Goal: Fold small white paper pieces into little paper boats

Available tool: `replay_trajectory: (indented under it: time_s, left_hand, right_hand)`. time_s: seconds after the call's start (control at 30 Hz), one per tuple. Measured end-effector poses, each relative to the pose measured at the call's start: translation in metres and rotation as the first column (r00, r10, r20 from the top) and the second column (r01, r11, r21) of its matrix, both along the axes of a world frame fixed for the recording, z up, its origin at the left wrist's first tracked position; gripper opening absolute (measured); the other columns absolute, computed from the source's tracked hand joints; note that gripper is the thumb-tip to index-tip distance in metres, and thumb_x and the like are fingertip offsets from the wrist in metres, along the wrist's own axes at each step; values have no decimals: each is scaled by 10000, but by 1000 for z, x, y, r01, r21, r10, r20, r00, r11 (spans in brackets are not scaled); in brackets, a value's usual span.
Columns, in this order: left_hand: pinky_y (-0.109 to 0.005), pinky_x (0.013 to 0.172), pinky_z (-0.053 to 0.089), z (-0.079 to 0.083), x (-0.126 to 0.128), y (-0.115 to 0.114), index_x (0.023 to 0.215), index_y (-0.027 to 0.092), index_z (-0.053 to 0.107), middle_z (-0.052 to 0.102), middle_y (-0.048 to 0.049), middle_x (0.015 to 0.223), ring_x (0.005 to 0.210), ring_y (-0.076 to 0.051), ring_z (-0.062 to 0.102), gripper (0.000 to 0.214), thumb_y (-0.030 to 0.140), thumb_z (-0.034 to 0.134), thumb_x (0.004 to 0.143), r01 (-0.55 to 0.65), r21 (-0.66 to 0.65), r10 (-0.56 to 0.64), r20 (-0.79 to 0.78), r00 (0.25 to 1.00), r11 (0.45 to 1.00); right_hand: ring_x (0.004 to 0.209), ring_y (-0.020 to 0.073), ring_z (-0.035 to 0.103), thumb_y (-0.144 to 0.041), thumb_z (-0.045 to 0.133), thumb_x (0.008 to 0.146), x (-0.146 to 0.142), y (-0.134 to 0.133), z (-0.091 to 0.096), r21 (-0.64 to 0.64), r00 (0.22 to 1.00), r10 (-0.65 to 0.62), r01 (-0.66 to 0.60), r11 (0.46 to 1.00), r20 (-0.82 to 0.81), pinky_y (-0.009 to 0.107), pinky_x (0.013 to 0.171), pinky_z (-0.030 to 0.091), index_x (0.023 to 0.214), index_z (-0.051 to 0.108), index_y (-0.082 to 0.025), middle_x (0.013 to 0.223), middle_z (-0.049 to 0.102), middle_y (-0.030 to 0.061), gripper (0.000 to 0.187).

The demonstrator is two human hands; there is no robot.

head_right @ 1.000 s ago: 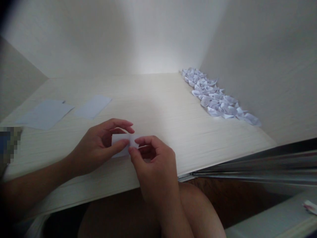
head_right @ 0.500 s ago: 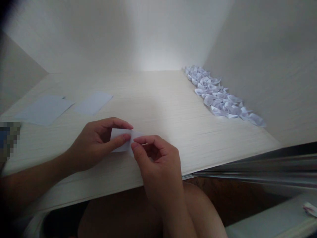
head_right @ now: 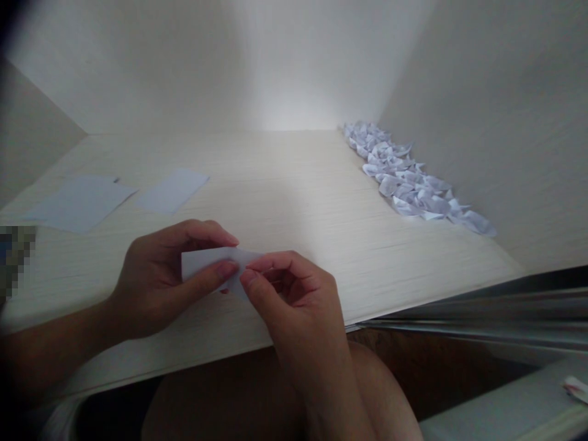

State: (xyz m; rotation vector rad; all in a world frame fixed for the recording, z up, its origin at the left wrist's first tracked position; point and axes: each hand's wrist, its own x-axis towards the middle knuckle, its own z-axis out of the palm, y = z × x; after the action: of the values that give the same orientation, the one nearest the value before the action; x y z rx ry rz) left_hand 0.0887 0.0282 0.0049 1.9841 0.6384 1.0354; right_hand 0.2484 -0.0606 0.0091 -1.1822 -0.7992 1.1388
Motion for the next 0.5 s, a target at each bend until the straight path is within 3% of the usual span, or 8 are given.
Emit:
replay_trajectory:
  time_s: [0.3,0.5]
  left_hand:
    - [-195,698,534,4,2,-4,1009,197,669,689,21,873,774,-95,637,186,79,712,872,123,-5,-123,50,991,992]
    - [-188,665,519,2,4,0,979,88,686,685,-38,848,770,-90,640,139,15,693,861,217,57,-223,161,961,975]
  right_hand:
    - [794,139,662,-191,778,795,-1,-1,-2,-10,996,38,-39,999,-81,238,726,525,838,747,-248,818,726,-17,78]
    - [797,114,641,-194,810,801,-1,-3,-3,42,977,99,-93,995,-189,214,760,516,823,762,-265,818,717,-28,89]
